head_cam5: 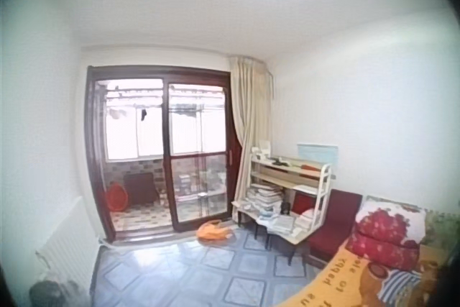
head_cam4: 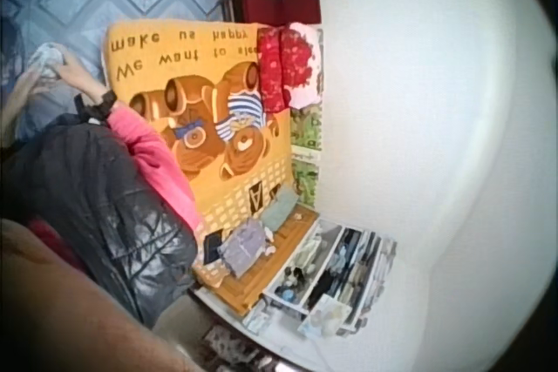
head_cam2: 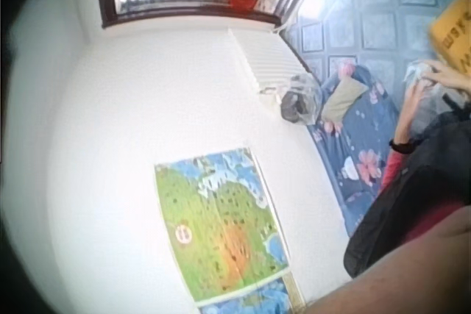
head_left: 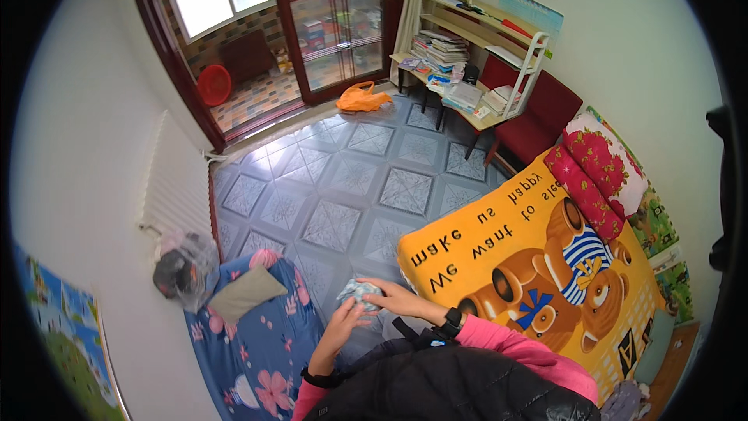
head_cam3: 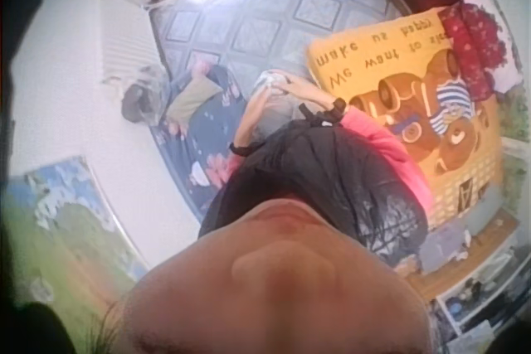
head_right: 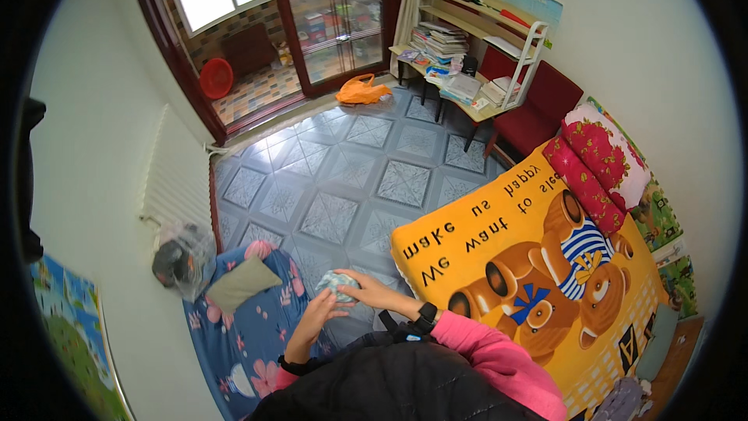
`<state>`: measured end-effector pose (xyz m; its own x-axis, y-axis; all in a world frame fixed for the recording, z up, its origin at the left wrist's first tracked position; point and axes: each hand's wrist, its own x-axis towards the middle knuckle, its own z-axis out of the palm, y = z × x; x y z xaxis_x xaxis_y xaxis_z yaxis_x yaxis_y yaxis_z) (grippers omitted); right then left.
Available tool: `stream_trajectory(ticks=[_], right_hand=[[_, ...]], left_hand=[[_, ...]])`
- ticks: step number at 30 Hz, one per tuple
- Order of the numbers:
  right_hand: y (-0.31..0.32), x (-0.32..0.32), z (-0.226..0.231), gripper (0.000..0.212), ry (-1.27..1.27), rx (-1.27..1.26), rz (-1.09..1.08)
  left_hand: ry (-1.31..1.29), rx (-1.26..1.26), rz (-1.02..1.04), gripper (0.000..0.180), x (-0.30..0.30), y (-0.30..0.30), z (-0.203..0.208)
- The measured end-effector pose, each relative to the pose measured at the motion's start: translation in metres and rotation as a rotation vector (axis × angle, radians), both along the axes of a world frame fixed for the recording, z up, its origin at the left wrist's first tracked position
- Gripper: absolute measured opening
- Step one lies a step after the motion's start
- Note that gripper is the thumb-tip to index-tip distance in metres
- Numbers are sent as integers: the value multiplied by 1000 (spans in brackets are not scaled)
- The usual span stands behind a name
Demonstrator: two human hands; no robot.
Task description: The person wipes a wall-mounted shelf with a cloth, moving items like a toy gun, sunglasses, and a long stick aside. They then wipe several books and a red folder before placing them back. The person also wipes a small container and places it on a nearby desk.
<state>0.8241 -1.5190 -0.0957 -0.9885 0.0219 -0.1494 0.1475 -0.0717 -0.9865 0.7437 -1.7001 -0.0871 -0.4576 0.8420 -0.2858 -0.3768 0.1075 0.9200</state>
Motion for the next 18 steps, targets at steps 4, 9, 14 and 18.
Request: stream_trajectory(ticks=[4,9,14,18], right_hand=[[83,-80,-33,39,-165,-220,-277],[231,-198,-31,33,-17,-541,-691],[361,-295,-8,29,-64,-392,-942],[436,-365,-23,29,-116,-287,-810]], left_hand=[[122,-90,-176,52,-109,81,-3],[114,-159,-68,47,-254,180,7],[39,-215,137,48,-388,239,7],[43,-316,243,46,-484,307,-13]])
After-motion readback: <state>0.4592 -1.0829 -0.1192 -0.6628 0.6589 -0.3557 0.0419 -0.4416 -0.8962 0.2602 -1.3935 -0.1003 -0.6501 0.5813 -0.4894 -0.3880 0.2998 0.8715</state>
